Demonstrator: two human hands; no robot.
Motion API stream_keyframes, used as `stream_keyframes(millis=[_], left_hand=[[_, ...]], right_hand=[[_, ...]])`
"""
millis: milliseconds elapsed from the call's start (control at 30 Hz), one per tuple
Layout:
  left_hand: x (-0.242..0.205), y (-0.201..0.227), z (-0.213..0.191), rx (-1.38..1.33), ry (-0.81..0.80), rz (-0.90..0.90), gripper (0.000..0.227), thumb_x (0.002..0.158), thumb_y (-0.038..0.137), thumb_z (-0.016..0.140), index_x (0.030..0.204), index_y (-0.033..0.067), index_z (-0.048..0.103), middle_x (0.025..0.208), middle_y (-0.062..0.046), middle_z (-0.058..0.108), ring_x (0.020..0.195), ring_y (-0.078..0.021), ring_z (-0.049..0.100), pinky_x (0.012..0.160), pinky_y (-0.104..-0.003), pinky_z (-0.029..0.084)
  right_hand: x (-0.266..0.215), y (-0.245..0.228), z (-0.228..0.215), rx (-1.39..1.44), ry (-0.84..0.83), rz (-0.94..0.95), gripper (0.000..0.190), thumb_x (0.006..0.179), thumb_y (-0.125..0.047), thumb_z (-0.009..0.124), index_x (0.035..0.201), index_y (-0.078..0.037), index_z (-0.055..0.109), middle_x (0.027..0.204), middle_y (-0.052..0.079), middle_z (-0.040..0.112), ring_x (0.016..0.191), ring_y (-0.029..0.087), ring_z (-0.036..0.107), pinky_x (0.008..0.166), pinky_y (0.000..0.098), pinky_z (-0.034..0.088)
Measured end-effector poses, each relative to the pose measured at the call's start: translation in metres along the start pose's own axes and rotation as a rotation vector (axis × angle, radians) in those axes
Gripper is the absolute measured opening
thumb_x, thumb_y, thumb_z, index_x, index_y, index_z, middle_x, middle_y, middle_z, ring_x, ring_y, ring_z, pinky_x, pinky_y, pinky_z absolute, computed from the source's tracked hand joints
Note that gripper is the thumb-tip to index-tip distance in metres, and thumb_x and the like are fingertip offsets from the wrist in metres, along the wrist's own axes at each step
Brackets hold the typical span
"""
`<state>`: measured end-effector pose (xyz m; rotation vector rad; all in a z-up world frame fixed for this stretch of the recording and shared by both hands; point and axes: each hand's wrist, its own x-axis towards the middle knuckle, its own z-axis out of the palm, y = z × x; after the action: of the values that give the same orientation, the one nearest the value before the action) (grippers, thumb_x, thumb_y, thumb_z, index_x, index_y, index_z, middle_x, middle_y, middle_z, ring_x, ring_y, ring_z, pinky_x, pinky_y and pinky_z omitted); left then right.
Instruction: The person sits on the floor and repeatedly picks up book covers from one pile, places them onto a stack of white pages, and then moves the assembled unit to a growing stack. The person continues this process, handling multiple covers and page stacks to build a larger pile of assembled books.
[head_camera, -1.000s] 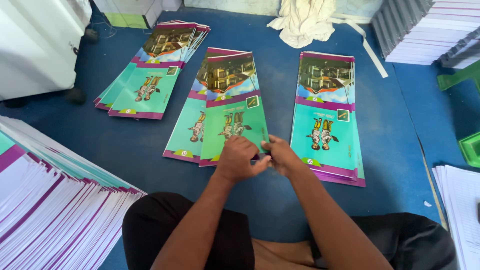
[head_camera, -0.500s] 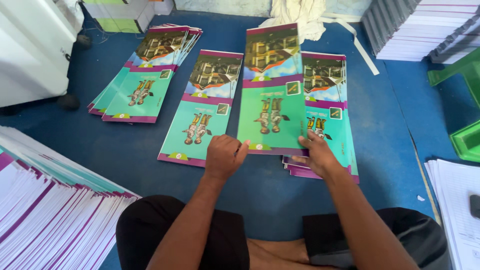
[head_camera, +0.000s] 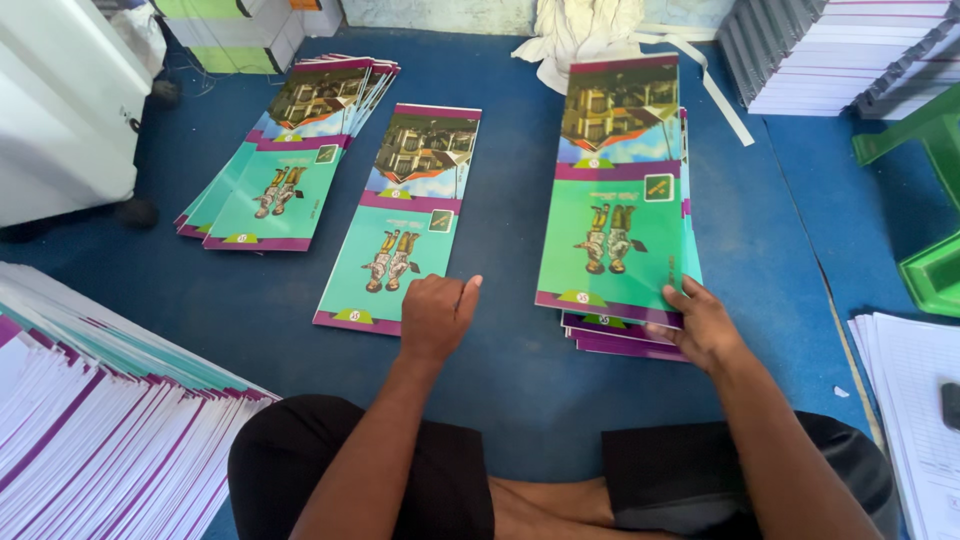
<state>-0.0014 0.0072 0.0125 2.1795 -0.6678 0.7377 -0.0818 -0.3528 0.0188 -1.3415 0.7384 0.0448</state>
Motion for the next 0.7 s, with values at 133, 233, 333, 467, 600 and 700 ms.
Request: stream_keyframes(millis=[133, 233, 333, 467, 600, 700], left_hand=[[-0.005, -0.008, 0.005, 0.107, -0.025, -0.081, 0.039, 0.094, 0.026, 0.07, 0.063, 0.0033, 0.062, 0.061, -0.013, 0.06, 0.065, -0.0331, 0.058, 0.067, -0.048, 0.045], [-0.01, -0.016, 0.008, 0.217, -0.084, -0.154, 0.03, 0.094, 0.028, 0.07, 0.077, 0.004, 0.069, 0.074, -0.012, 0.067, 0.077, -0.0329, 0.063, 0.074, -0.049, 0.048], [-0.014, -0.025, 0.008, 0.353, -0.237, -0.291, 0.027, 0.089, 0.031, 0.072, 0.099, 0.0063, 0.073, 0.1, -0.012, 0.071, 0.098, -0.0326, 0.063, 0.08, -0.051, 0.049], [-0.02, -0.035, 0.007, 0.571, -0.522, -0.565, 0.051, 0.08, 0.037, 0.08, 0.12, 0.009, 0.065, 0.126, -0.016, 0.06, 0.119, -0.0357, 0.055, 0.089, -0.058, 0.047], [-0.031, -0.045, 0.011, 0.632, -0.649, -0.695, 0.056, 0.08, 0.036, 0.082, 0.125, 0.0105, 0.062, 0.133, -0.016, 0.056, 0.122, -0.0378, 0.055, 0.095, -0.056, 0.048], [-0.037, -0.052, 0.015, 0.645, -0.63, -0.694, 0.047, 0.082, 0.025, 0.078, 0.124, 0.011, 0.064, 0.13, -0.015, 0.058, 0.121, -0.0385, 0.057, 0.092, -0.055, 0.05]], right_hand=[[0.006, 0.012, -0.017, -0.002, 0.02, -0.012, 0.05, 0.106, -0.021, 0.049, 0.155, -0.013, 0.043, 0.121, 0.011, 0.059, 0.101, 0.02, 0.062, 0.075, 0.0309, 0.061], [0.017, 0.023, -0.027, 0.023, 0.016, -0.026, 0.05, 0.106, -0.021, 0.049, 0.154, -0.011, 0.046, 0.119, 0.01, 0.061, 0.097, 0.019, 0.063, 0.072, 0.0308, 0.061], [0.028, 0.03, -0.036, 0.019, 0.038, -0.013, 0.049, 0.106, -0.021, 0.049, 0.154, -0.012, 0.047, 0.118, 0.011, 0.062, 0.095, 0.019, 0.064, 0.073, 0.0312, 0.061], [0.035, 0.037, -0.04, 0.005, 0.054, 0.008, 0.047, 0.107, -0.021, 0.049, 0.154, -0.01, 0.045, 0.12, 0.013, 0.063, 0.096, 0.021, 0.065, 0.074, 0.0318, 0.061], [0.041, 0.043, -0.045, -0.01, 0.082, 0.001, 0.048, 0.105, -0.02, 0.051, 0.153, -0.014, 0.049, 0.121, 0.011, 0.063, 0.094, 0.019, 0.064, 0.07, 0.0325, 0.062], [0.044, 0.046, -0.042, -0.059, 0.149, -0.01, 0.048, 0.102, -0.02, 0.057, 0.149, -0.014, 0.053, 0.12, 0.01, 0.064, 0.09, 0.019, 0.064, 0.065, 0.0325, 0.061]])
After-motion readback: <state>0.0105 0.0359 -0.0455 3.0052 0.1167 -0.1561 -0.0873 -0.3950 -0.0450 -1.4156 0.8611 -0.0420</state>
